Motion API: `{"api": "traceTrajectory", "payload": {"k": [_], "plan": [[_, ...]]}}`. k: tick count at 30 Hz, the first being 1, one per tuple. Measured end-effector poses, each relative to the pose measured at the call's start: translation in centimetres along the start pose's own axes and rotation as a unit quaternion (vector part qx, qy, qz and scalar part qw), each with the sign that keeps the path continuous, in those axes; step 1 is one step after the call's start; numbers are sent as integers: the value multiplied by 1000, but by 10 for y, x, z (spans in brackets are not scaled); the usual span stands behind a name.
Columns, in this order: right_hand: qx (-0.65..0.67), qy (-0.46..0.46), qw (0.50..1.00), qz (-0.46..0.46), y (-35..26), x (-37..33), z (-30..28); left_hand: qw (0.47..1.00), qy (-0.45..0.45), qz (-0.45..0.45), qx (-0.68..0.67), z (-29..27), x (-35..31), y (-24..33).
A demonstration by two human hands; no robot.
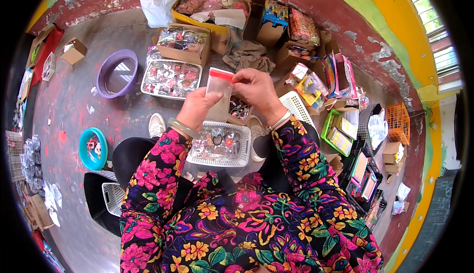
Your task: The person sits on the floor and repeatedly picks up small items from a white basket, places them into small plastic bags, and then puts the bags into a cardboard box. The person handles items one at a time, including hair accessories and small packaged goods.
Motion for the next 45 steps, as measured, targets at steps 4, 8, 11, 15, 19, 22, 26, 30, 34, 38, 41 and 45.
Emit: {"api": "traceTrajectory", "payload": {"k": [4, 8, 11, 15, 19, 22, 26, 30, 34, 38, 41, 45], "plan": [[152, -40, 971, 179, 20, -11, 4, 995, 7, 21, 97, 0, 1, 2], [224, -6, 956, 191, 21, -13, 10, 988, 5, 56, 147, 3, 0, 6], [155, -53, 969, 183, 20, -12, 14, 983, -4, 43, 179, 2, 3, 1], [104, -20, 990, 92, 12, -7, 8, 976, -21, 43, 213, 9, 3, 1], [71, -19, 996, 47, 8, -5, 8, 978, -48, 25, 203, 15, 0, 1], [73, -37, 996, 28, 1, -5, 12, 988, -64, 13, 140, 19, -4, 0], [69, -36, 996, 37, 2, -8, 17, 981, -53, 13, 185, 17, -1, -2], [47, -8, 998, 29, -1, -9, 13, 970, -44, 15, 239, 18, 1, -2], [77, -2, 993, 91, 5, -10, 12, 962, -38, 9, 269, 18, 1, -2], [109, 3, 980, 169, 21, -12, 12, 971, -53, 2, 234, 17, 2, -6], [117, -2, 974, 192, 26, -12, 11, 967, -63, -7, 249, 19, 0, -5], [164, 25, 970, 181, 31, -11, 7, 962, -81, 0, 261, 24, -4, -2]]}}
Point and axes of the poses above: each hand's wrist, its own x-axis towards the middle knuckle, its own z-axis out of the palm, y = z × x, the point moved 10 cm from there along x, towards the middle knuckle, and after that the axes turned 10 degrees about -z, right-handed, at the moved point
